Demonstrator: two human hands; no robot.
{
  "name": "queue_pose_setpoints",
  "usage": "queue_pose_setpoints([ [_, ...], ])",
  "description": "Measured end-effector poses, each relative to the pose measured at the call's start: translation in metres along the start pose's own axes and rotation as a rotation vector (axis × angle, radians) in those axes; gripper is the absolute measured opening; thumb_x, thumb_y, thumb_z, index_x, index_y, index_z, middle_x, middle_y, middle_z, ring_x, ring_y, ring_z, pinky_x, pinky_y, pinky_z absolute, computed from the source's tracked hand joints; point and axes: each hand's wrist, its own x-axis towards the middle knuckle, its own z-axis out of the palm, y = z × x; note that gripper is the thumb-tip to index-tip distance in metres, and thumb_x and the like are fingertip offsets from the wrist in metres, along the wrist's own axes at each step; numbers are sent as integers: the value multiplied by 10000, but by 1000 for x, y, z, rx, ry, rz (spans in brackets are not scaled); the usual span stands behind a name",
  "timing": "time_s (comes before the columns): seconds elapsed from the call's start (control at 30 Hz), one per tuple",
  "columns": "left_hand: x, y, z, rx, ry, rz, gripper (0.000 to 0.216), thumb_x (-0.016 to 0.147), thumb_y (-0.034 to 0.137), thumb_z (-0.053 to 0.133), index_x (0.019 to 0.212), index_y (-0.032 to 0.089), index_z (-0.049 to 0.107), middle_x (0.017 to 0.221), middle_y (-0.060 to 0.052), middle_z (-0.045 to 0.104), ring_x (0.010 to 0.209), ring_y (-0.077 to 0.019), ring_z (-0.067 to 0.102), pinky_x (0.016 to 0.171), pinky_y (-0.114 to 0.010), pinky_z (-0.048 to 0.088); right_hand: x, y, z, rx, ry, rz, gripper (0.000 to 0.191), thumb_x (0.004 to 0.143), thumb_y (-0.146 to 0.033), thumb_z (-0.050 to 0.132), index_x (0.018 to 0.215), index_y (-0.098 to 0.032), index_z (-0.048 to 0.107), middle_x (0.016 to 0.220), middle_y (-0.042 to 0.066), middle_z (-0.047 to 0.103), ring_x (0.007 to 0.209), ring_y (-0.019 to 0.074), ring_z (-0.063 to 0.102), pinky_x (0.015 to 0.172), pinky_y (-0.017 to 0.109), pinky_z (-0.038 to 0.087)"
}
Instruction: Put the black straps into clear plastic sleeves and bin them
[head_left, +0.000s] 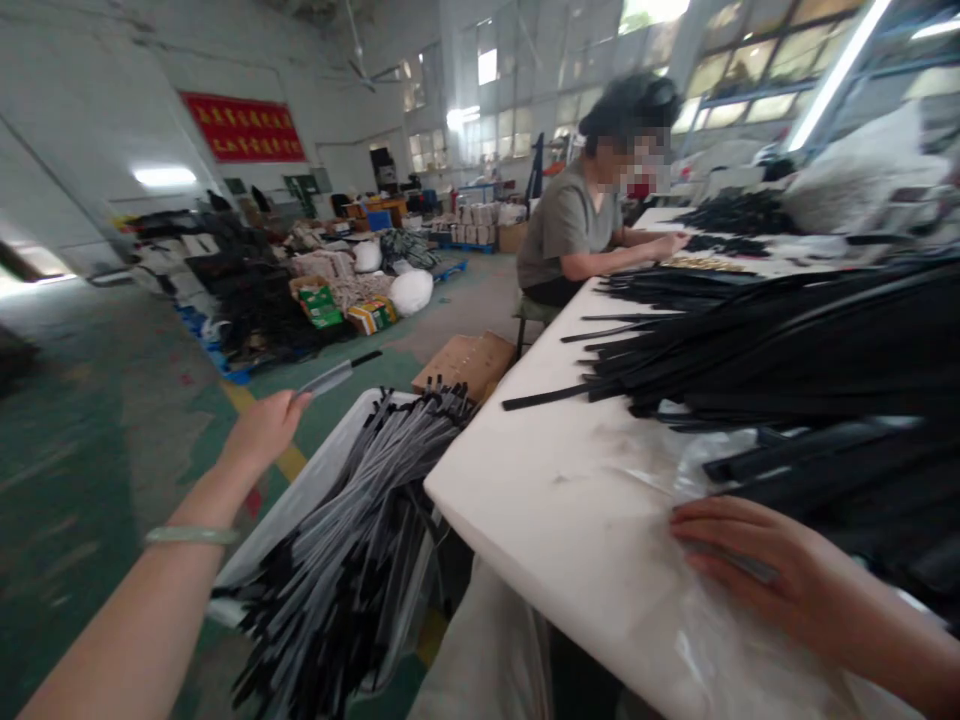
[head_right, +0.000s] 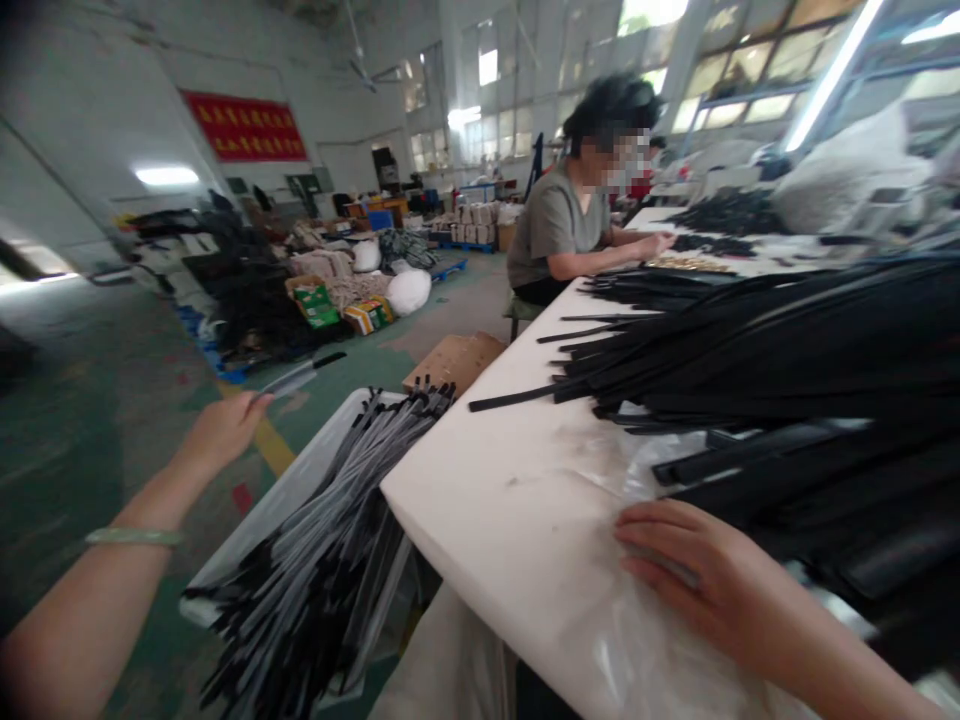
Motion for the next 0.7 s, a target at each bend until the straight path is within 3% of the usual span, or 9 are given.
queue_pose_setpoints([
  [0.07, 20, 18, 33, -69, -45, 70, 305, 900, 398, 472, 698, 178, 536, 611, 30, 570, 683, -194, 629, 662, -240, 450, 7, -9, -12, -15, -152, 25, 187, 886, -327, 605, 1006, -282, 741, 1027, 87, 728, 941, 229, 695, 801, 314, 594],
  [0.13, 43, 50, 62, -142, -71, 142, 281, 823, 396, 586, 857, 117, 591, 828, -53, 678, 898, -278, 659, 786, -328, 496, 12, -17, -22, 8, -189, 72, 210, 916, -290, 564, 1034, -229, 727, 1061, 108, 713, 991, 222, 674, 841, 329, 571],
  [0.23, 55, 130, 79, -249, -54, 289, 568, 794, 355, 633, 1229, 19, 488, 1294, -213, 558, 1258, -381, 478, 1019, -478, 399, 18, -18, -35, 41, -74, 108, 223, 932, -259, 532, 1037, -190, 716, 1038, 113, 719, 996, 208, 663, 876, 343, 544],
  [0.3, 34, 195, 69, -336, -47, 486, 600, 865, 328, 554, 1378, 69, 381, 1415, -203, 462, 1327, -346, 414, 1085, -502, 332, 19, -13, -41, 45, 26, 127, 226, 935, -235, 511, 1022, -190, 715, 1009, 105, 728, 981, 204, 664, 873, 351, 539],
  [0.37, -6, 254, 49, -481, -170, 901, 525, 874, 282, 560, 1376, 196, 432, 1390, -114, 523, 1284, -262, 484, 1093, -426, 363, 19, -8, -43, 70, 95, 128, 244, 932, -201, 489, 1045, -191, 706, 1032, 104, 725, 990, 200, 661, 875, 353, 536],
  [0.43, -49, 299, 30, -524, -394, 1366, 555, 879, 125, 505, 1394, 321, 435, 1501, -21, 417, 1365, -212, 394, 1119, -370, 345, 19, -6, -42, 97, 112, 99, 288, 923, -159, 466, 1112, -187, 681, 1102, 104, 707, 1057, 197, 636, 924, 365, 514],
  [0.5, -82, 329, 22, -603, -446, 1557, 477, 905, 93, 457, 1322, 311, 535, 1410, -14, 534, 1306, -199, 472, 1093, -342, 380, 19, -7, -40, 114, 68, 55, 355, 912, -118, 435, 1194, -183, 640, 1186, 101, 677, 1147, 196, 590, 1000, 391, 467],
  [0.6, -95, 347, 29, -773, -496, 1469, 339, 938, 133, 419, 1150, 216, 669, 1147, -71, 705, 1087, -190, 631, 971, -307, 480, 19, -13, -40, 143, -48, 11, 420, 902, -112, 411, 1283, -171, 577, 1276, 103, 628, 1248, 203, 520, 1071, 426, 397],
  [0.7, -82, 351, 36, -972, -540, 1083, 276, 917, 184, 456, 980, 193, 725, 983, -69, 744, 935, -196, 675, 878, -315, 517, 18, -19, -41, 173, -97, 45, 470, 918, -253, 496, 1379, -161, 480, 1377, 122, 549, 1338, 229, 424, 1100, 439, 349],
])
